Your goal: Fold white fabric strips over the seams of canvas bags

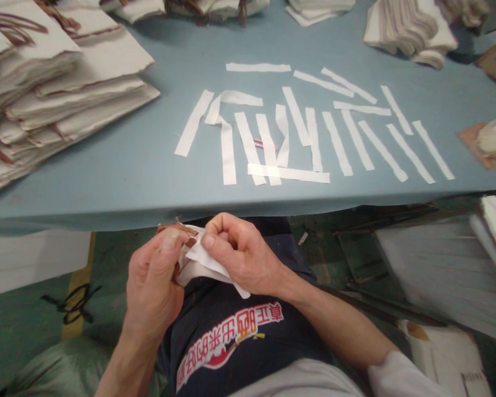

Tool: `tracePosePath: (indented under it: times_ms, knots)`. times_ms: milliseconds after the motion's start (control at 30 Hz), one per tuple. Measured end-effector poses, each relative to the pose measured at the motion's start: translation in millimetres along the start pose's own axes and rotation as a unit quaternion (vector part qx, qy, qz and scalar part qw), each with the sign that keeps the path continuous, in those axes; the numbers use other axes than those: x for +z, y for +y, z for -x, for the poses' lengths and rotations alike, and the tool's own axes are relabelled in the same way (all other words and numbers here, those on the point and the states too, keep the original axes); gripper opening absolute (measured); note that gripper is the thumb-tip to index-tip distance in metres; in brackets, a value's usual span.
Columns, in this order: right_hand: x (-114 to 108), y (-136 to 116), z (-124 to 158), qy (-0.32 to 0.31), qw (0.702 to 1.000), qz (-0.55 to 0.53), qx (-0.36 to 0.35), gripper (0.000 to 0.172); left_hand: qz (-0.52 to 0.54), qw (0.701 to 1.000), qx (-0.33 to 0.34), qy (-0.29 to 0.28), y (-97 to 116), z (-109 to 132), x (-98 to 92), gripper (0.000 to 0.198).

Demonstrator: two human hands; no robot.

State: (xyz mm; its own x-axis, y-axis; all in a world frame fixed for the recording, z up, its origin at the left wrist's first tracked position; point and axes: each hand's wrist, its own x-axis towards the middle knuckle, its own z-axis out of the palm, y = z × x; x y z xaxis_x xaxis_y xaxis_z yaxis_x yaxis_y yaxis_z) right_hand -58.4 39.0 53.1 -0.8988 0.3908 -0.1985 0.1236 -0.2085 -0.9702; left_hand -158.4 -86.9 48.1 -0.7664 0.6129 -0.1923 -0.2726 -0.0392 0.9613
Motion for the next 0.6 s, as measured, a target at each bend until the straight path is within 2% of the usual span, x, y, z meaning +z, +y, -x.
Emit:
tracePosePath:
  times_ms: [300, 500, 600]
  knots:
    - [1.3, -2.7, 4.2, 0.031, 0.987, 0.12, -0.098, 0.022, 0.051, 0.998, -0.04, 0.008, -1.7, 3.3, 1.3, 0.041]
    - [2.1, -2.2, 5.4, 0.035, 0.982, 0.142, -0.121, 0.019, 0.07, 0.995, -0.07, 0.009, -1.8, 3.0, 1.7, 0.042]
    - [1.3, -1.3, 6.0, 0.023, 0.99, 0.101, -0.093, 0.022, 0.067, 0.996, -0.059, 0.005, -1.0, 3.5, 3.2, 0.04]
